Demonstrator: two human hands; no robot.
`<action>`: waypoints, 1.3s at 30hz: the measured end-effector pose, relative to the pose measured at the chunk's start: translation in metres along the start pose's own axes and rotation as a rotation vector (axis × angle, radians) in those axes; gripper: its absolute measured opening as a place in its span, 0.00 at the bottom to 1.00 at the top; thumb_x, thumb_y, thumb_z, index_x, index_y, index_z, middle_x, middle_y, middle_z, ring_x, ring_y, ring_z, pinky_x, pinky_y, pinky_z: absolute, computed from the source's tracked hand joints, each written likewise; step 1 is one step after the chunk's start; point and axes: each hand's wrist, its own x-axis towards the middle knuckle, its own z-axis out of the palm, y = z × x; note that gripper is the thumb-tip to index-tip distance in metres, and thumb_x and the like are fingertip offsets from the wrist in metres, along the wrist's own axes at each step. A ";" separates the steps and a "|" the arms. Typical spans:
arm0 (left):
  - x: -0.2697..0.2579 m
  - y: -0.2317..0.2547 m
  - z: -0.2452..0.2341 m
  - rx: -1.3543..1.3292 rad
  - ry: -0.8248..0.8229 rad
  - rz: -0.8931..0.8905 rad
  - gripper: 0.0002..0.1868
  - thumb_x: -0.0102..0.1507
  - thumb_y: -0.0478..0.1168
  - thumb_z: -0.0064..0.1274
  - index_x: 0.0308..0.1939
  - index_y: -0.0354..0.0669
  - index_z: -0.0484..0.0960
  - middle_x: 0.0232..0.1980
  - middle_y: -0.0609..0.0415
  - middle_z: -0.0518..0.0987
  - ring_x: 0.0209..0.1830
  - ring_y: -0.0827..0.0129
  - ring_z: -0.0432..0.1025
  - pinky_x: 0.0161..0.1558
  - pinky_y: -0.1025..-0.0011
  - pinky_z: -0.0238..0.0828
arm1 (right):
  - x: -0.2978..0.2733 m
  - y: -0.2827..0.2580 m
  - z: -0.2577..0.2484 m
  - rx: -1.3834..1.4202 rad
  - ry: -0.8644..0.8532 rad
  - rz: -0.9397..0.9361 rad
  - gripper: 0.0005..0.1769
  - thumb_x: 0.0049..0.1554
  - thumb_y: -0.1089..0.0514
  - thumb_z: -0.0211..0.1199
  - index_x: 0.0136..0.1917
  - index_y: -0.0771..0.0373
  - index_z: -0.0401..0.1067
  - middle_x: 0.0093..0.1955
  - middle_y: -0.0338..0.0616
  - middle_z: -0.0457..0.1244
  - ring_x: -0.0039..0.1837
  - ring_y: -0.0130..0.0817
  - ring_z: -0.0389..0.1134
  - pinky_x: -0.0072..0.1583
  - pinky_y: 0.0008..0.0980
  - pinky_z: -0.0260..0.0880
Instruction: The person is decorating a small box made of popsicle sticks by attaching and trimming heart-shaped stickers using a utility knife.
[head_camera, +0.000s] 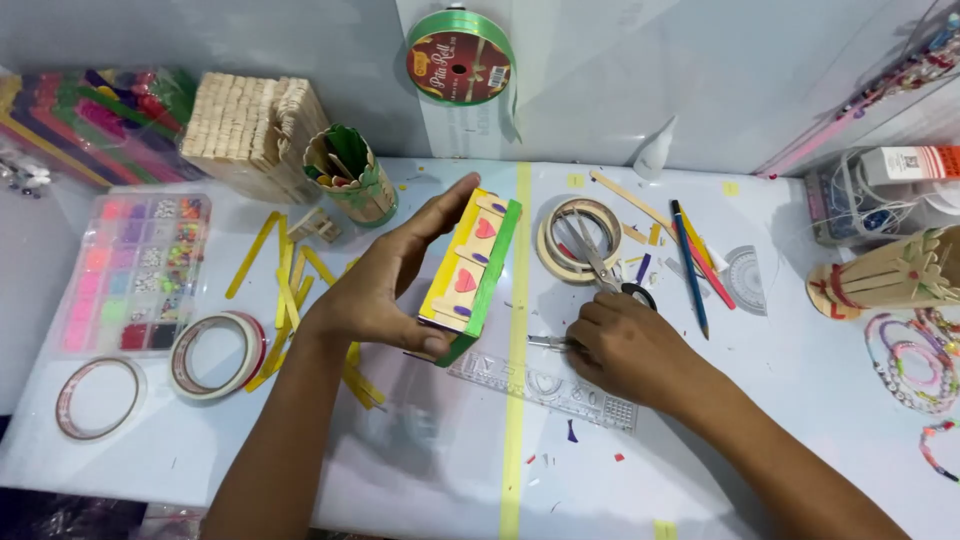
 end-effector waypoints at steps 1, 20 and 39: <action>0.000 -0.001 -0.001 -0.002 -0.001 0.000 0.70 0.47 0.61 0.66 0.81 0.38 0.41 0.83 0.46 0.52 0.83 0.62 0.49 0.80 0.64 0.40 | -0.001 0.000 0.002 0.000 -0.001 0.001 0.15 0.57 0.59 0.64 0.30 0.59 0.67 0.31 0.42 0.60 0.38 0.43 0.61 0.41 0.41 0.64; 0.003 -0.023 -0.004 -0.110 -0.210 -0.062 0.72 0.46 0.67 0.65 0.80 0.33 0.42 0.83 0.46 0.49 0.83 0.62 0.46 0.80 0.63 0.35 | 0.009 -0.002 -0.038 0.599 0.089 0.603 0.12 0.63 0.56 0.55 0.57 0.62 0.73 0.49 0.40 0.63 0.46 0.33 0.63 0.50 0.31 0.62; 0.005 -0.040 0.001 -0.343 -0.356 -0.164 0.73 0.45 0.60 0.70 0.80 0.32 0.41 0.82 0.48 0.53 0.82 0.65 0.48 0.79 0.66 0.39 | 0.036 0.018 -0.055 0.579 0.189 0.074 0.17 0.65 0.61 0.55 0.67 0.63 0.72 0.52 0.43 0.69 0.53 0.37 0.72 0.56 0.32 0.70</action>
